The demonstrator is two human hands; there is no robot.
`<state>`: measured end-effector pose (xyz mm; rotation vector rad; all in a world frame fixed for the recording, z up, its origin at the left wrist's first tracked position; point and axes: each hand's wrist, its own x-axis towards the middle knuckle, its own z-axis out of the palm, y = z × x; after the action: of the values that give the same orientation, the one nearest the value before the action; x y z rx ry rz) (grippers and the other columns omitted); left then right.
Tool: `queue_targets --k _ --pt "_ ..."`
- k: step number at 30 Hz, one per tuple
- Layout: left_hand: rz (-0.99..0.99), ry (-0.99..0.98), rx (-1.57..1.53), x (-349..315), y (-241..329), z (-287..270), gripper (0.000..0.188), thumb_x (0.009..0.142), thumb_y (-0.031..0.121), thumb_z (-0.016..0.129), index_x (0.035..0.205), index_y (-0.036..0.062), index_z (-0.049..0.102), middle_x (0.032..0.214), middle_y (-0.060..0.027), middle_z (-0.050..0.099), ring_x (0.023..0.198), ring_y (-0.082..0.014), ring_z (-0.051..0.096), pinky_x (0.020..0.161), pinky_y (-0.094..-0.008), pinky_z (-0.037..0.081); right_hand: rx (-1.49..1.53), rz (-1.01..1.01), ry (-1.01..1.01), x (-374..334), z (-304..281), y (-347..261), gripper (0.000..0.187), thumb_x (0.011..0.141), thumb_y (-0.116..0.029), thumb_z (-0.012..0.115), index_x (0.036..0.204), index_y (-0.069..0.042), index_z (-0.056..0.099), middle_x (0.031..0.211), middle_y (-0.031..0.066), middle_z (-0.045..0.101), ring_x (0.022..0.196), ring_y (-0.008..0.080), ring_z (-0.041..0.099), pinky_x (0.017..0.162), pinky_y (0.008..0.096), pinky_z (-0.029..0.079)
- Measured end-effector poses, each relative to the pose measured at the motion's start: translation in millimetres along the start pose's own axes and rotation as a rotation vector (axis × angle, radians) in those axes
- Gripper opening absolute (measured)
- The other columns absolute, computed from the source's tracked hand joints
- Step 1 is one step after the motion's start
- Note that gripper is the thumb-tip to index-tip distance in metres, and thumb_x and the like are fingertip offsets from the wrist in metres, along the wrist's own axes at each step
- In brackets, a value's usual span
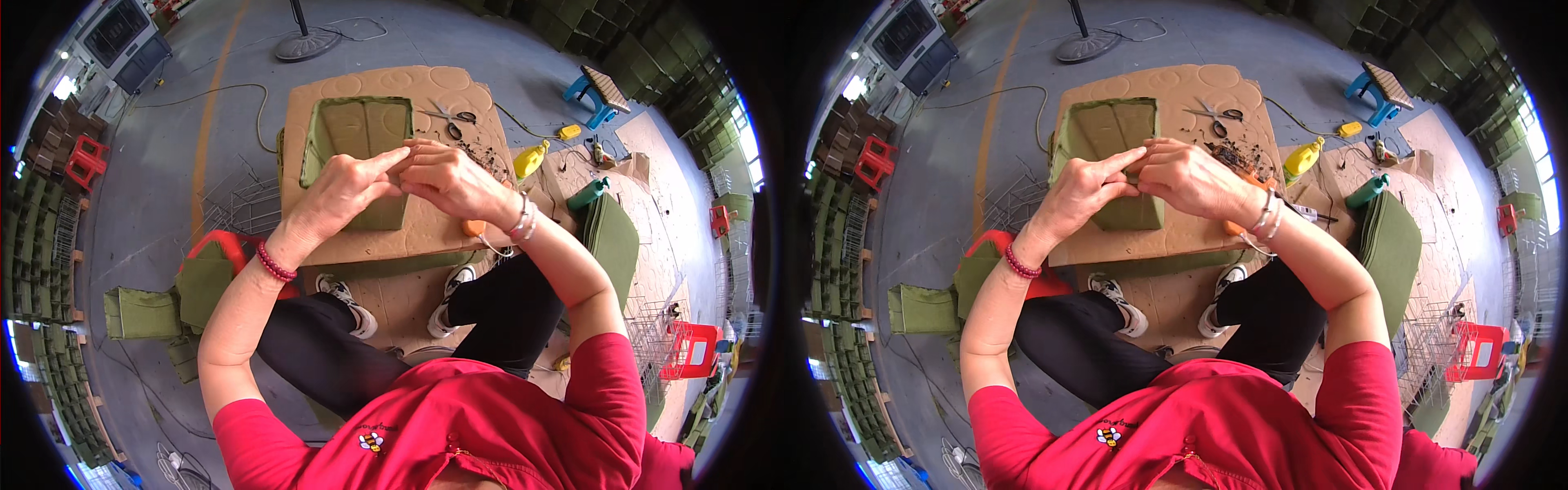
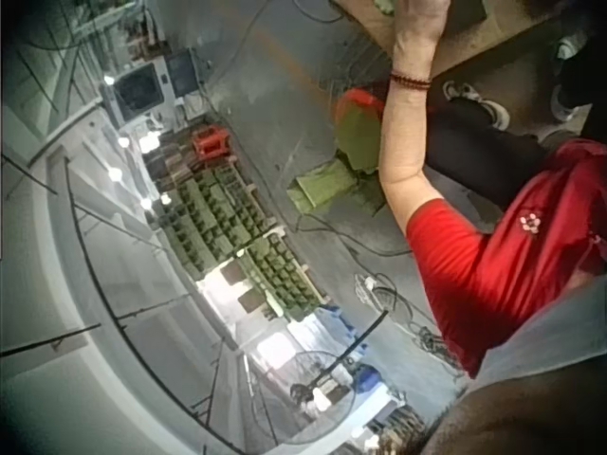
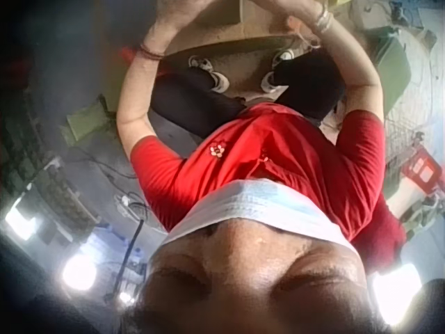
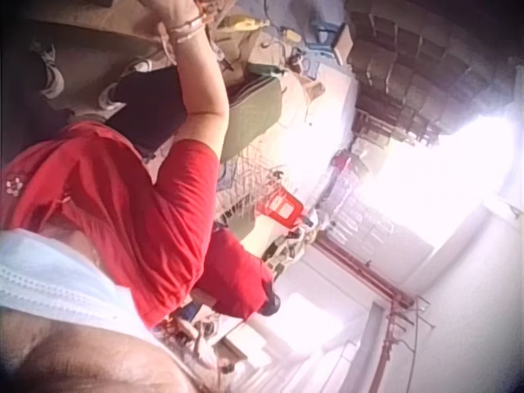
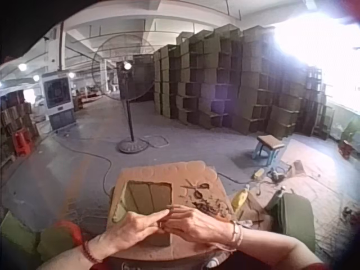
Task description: Apply hot glue and assemble green fabric panels onto a wire lamp shade frame.
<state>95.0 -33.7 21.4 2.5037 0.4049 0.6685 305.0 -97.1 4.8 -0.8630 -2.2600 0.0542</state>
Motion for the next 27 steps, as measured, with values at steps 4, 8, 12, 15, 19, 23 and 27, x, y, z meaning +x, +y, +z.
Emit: queue_targets --k 4,8,12,15,19,23,27 --pt "-0.072 0.117 -0.143 -3.7 -5.9 9.9 0.044 0.087 0.003 0.069 0.130 -0.0011 0.060 0.094 -0.0183 0.073 0.083 -0.0244 0.073 0.074 -0.0323 0.056 0.056 0.142 0.049 2.9 -1.4 1.5 0.010 0.082 -0.007 0.070 0.082 0.003 0.069 0.085 0.0154 0.070 0.090 0.0351 0.066 0.098 0.0427 0.050" --pt "0.116 0.352 -0.006 -20.9 -13.5 11.8 0.043 0.084 -0.006 0.070 0.126 0.0019 0.065 0.099 -0.0122 0.074 0.088 -0.0201 0.073 0.078 -0.0307 0.058 -0.016 0.181 -0.001 8.2 4.9 -1.5 0.018 0.084 -0.012 0.070 0.073 0.002 0.065 0.074 0.0169 0.067 0.084 0.0346 0.065 0.085 0.0428 0.053" --pt "0.190 0.388 0.141 -28.7 -13.5 18.0 0.042 0.080 -0.008 0.072 0.120 0.0031 0.067 0.093 -0.0108 0.072 0.086 -0.0215 0.072 0.074 -0.0306 0.058 -0.168 0.218 -0.104 14.2 6.4 -13.2 0.026 0.086 -0.017 0.069 0.070 0.001 0.061 0.070 0.0131 0.063 0.076 0.0327 0.064 0.087 0.0418 0.053" --pt "0.218 0.359 0.186 -26.2 -12.5 15.8 0.044 0.080 -0.010 0.071 0.122 0.0035 0.066 0.091 -0.0102 0.071 0.082 -0.0213 0.070 0.073 -0.0315 0.058 -0.203 0.154 -0.001 3.3 20.8 -10.6 0.019 0.087 -0.016 0.067 0.085 0.003 0.063 0.085 0.0158 0.067 0.089 0.0320 0.066 0.097 0.0428 0.051" --pt "-0.014 0.267 -0.066 -20.9 -8.0 10.5 0.045 0.083 -0.005 0.070 0.127 0.0026 0.063 0.088 -0.0113 0.071 0.080 -0.0181 0.070 0.075 -0.0298 0.056 -0.432 0.093 0.137 -19.2 37.2 -31.9 0.026 0.086 -0.010 0.063 0.106 0.006 0.060 0.114 0.0220 0.064 0.121 0.0344 0.059 0.107 0.0480 0.045" --pt "-0.219 0.073 -0.232 -8.2 -2.3 -4.1 0.046 0.087 0.002 0.069 0.132 0.0006 0.060 0.087 -0.0091 0.073 0.082 -0.0094 0.067 0.078 -0.0263 0.054 -0.488 0.129 0.093 -11.9 34.9 -37.9 0.021 0.081 -0.008 0.063 0.098 0.004 0.060 0.105 0.0192 0.066 0.108 0.0341 0.063 0.101 0.0455 0.048" --pt "-0.332 -0.105 -0.538 -1.8 -31.5 -13.1 0.045 0.088 0.002 0.067 0.132 -0.0023 0.059 0.087 -0.0053 0.073 0.083 -0.0071 0.065 0.078 -0.0251 0.053 -0.208 0.136 -0.032 1.0 17.5 -23.3 0.011 0.079 -0.010 0.064 0.084 0.000 0.061 0.085 0.0141 0.068 0.091 0.0314 0.066 0.086 0.0406 0.052"
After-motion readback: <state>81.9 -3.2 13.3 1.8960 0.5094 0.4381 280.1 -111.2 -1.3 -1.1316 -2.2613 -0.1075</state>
